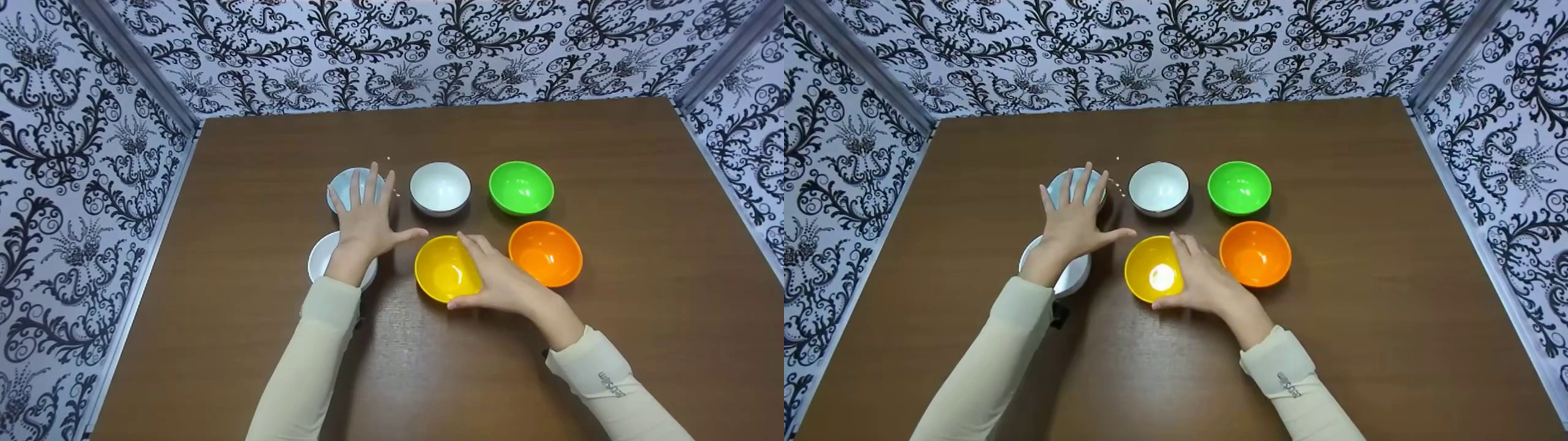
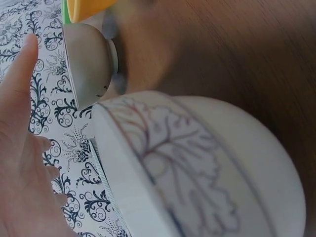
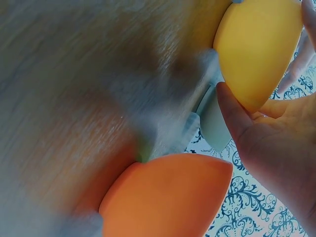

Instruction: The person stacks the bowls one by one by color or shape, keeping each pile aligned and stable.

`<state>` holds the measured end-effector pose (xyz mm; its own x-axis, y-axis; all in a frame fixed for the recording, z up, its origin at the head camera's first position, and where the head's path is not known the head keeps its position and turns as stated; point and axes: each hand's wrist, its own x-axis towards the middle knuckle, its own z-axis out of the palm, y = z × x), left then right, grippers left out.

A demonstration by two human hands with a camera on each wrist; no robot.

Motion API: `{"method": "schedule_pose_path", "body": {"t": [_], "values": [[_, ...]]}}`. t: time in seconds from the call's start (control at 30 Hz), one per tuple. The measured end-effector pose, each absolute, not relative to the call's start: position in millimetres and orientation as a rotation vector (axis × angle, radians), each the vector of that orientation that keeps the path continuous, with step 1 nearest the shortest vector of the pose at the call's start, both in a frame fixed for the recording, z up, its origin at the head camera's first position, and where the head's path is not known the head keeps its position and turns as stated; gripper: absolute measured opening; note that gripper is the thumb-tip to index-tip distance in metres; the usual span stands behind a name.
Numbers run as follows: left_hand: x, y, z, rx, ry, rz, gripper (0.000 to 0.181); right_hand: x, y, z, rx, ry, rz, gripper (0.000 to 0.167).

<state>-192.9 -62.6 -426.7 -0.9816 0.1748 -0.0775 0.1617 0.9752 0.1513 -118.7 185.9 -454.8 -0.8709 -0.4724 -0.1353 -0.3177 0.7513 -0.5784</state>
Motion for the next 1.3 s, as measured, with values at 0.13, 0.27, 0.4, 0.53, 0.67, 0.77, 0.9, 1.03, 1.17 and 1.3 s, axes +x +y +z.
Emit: {"method": "schedule_pose_path", "body": {"t": [0.13,0.27,0.4,0.53,0.67,0.77,0.9,1.03,1.17,1.3], "values": [[-190.8,-63.7,-426.3,0.259,3.037,0.236,0.119,-118.5,186.1,-455.5,-0.615,2.675,-0.814,0.120],[-187.5,-65.7,-424.7,0.258,3.039,0.228,0.119,-118.2,186.1,-455.2,-0.612,2.670,-0.814,0.120],[-184.1,-68.6,-422.3,0.255,3.041,0.223,0.119,-118.1,185.9,-454.5,-0.605,2.668,-0.816,0.120],[-180.7,-72.2,-420.7,0.252,3.047,0.231,0.119,-118.1,185.7,-453.3,-0.595,2.661,-0.820,0.120],[-176.0,-77.6,-420.4,0.251,3.060,0.270,0.119,-118.6,186.2,-453.2,-0.593,2.657,-0.824,0.120],[-172.7,-82.9,-421.0,0.243,3.066,0.278,0.118,-118.8,186.2,-453.4,-0.593,2.657,-0.827,0.120],[-168.5,-90.2,-422.8,0.223,3.069,0.297,0.117,-117.9,185.4,-451.9,-0.593,2.656,-0.836,0.121],[-164.0,-97.4,-425.0,0.205,3.081,0.328,0.117,-117.5,184.9,-451.1,-0.580,2.649,-0.833,0.121],[-159.7,-105.1,-426.3,0.180,3.075,0.349,0.117,-117.7,184.7,-451.5,-0.576,2.643,-0.830,0.121],[-155.1,-113.1,-426.7,0.148,3.053,0.381,0.118,-118.0,184.5,-452.3,-0.582,2.649,-0.830,0.122]]}}
